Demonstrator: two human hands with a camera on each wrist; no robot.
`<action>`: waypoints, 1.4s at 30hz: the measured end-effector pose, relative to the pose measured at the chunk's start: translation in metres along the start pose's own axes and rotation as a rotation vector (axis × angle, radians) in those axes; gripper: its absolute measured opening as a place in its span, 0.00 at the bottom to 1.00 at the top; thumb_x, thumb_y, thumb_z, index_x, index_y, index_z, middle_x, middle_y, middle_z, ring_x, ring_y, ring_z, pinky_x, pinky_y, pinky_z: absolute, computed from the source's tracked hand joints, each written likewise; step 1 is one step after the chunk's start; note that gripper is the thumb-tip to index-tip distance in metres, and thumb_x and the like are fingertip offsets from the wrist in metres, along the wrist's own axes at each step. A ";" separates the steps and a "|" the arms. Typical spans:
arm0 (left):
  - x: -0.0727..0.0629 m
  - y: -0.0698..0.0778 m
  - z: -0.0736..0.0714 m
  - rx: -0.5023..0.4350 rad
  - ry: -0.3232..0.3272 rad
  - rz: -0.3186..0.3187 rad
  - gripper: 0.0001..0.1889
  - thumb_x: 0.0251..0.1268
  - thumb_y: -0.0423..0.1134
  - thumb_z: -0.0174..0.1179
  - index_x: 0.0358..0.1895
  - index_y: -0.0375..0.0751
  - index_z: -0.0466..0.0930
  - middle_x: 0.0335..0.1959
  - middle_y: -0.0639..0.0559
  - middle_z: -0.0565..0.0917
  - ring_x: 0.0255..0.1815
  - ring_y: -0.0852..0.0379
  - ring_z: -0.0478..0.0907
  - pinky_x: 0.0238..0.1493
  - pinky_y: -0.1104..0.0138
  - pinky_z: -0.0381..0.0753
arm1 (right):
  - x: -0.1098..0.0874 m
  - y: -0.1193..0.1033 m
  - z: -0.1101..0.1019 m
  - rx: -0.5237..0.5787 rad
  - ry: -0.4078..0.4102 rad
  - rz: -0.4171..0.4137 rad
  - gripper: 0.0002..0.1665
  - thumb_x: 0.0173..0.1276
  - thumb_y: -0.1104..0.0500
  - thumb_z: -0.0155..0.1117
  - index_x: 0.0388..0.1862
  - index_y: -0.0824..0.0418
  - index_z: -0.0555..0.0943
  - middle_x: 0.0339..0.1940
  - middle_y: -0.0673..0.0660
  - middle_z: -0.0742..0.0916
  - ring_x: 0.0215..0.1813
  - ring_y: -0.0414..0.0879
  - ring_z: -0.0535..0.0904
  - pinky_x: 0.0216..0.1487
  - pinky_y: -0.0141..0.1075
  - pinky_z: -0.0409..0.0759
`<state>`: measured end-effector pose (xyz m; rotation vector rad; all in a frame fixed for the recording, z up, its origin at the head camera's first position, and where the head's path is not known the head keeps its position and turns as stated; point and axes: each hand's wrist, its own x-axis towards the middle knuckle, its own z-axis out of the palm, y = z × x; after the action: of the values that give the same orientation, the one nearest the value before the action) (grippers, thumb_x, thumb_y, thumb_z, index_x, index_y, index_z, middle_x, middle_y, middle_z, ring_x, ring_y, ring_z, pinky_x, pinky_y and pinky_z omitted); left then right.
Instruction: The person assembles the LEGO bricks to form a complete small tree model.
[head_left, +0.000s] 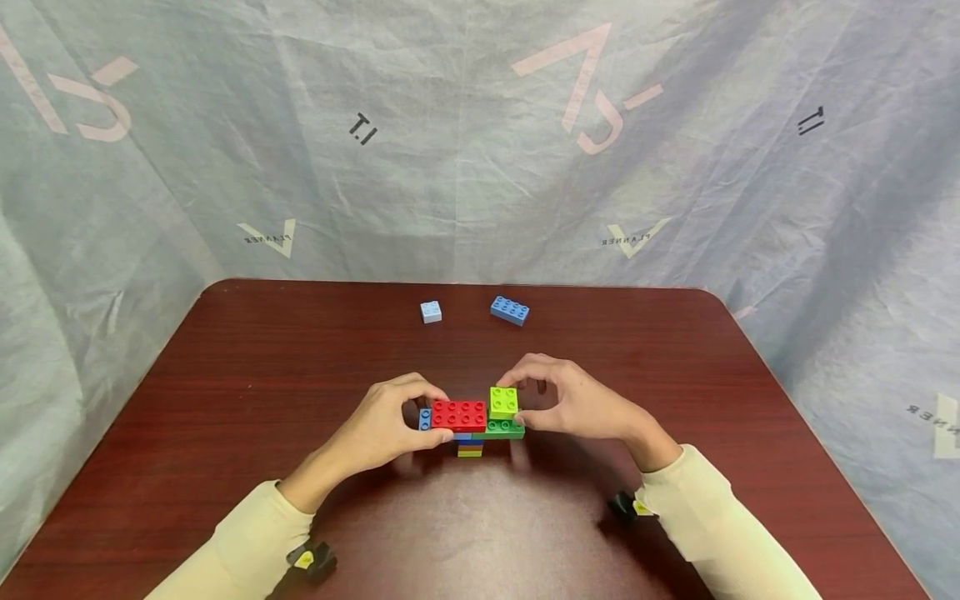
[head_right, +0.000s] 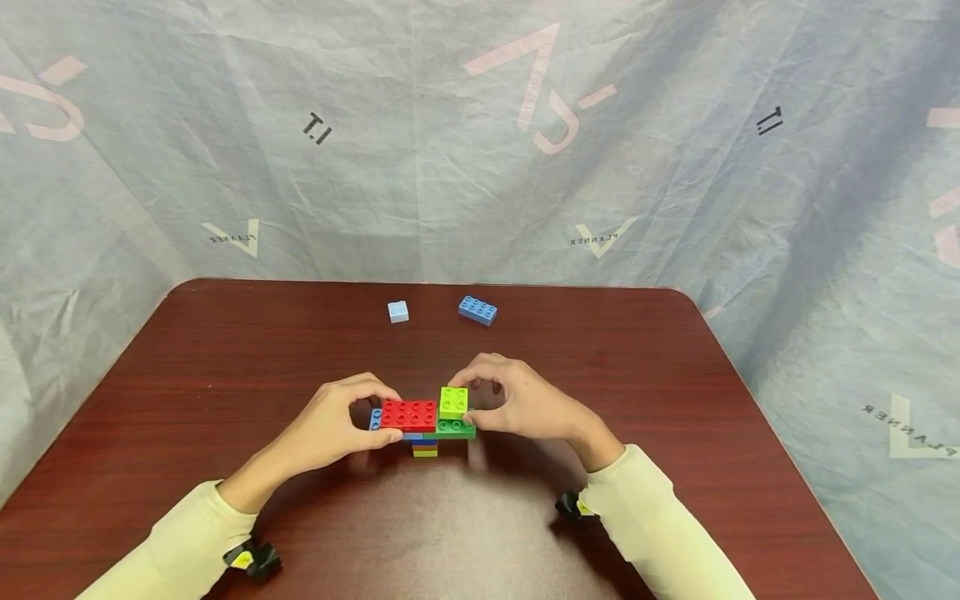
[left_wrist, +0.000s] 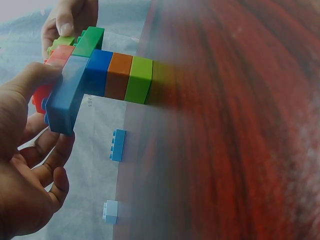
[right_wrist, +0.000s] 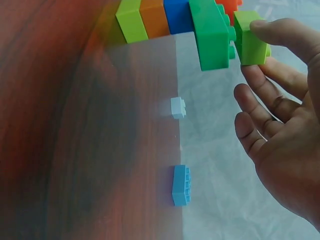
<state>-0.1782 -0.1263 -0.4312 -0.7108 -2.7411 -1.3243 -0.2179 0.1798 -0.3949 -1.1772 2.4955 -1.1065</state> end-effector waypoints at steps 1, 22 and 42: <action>0.000 0.000 0.000 0.000 -0.001 -0.001 0.19 0.51 0.48 0.80 0.47 0.56 0.86 0.39 0.65 0.82 0.39 0.60 0.76 0.36 0.70 0.79 | -0.001 -0.001 0.001 0.003 -0.001 0.000 0.26 0.63 0.60 0.76 0.58 0.43 0.83 0.51 0.42 0.85 0.48 0.49 0.79 0.43 0.42 0.80; 0.000 0.002 -0.001 -0.019 -0.006 0.000 0.19 0.52 0.49 0.80 0.47 0.56 0.86 0.41 0.62 0.83 0.40 0.61 0.76 0.37 0.70 0.79 | -0.008 0.001 0.022 0.104 0.059 0.042 0.22 0.63 0.56 0.78 0.55 0.41 0.84 0.50 0.43 0.84 0.46 0.54 0.78 0.35 0.39 0.78; -0.001 0.001 0.000 0.000 0.011 0.018 0.19 0.51 0.49 0.81 0.47 0.56 0.87 0.40 0.63 0.83 0.39 0.63 0.76 0.38 0.70 0.77 | -0.011 0.006 0.035 0.188 0.118 0.006 0.23 0.64 0.60 0.77 0.56 0.47 0.83 0.52 0.49 0.84 0.45 0.47 0.78 0.38 0.37 0.83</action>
<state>-0.1770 -0.1255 -0.4305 -0.7248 -2.7191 -1.3208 -0.1994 0.1710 -0.4258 -1.0815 2.4114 -1.4123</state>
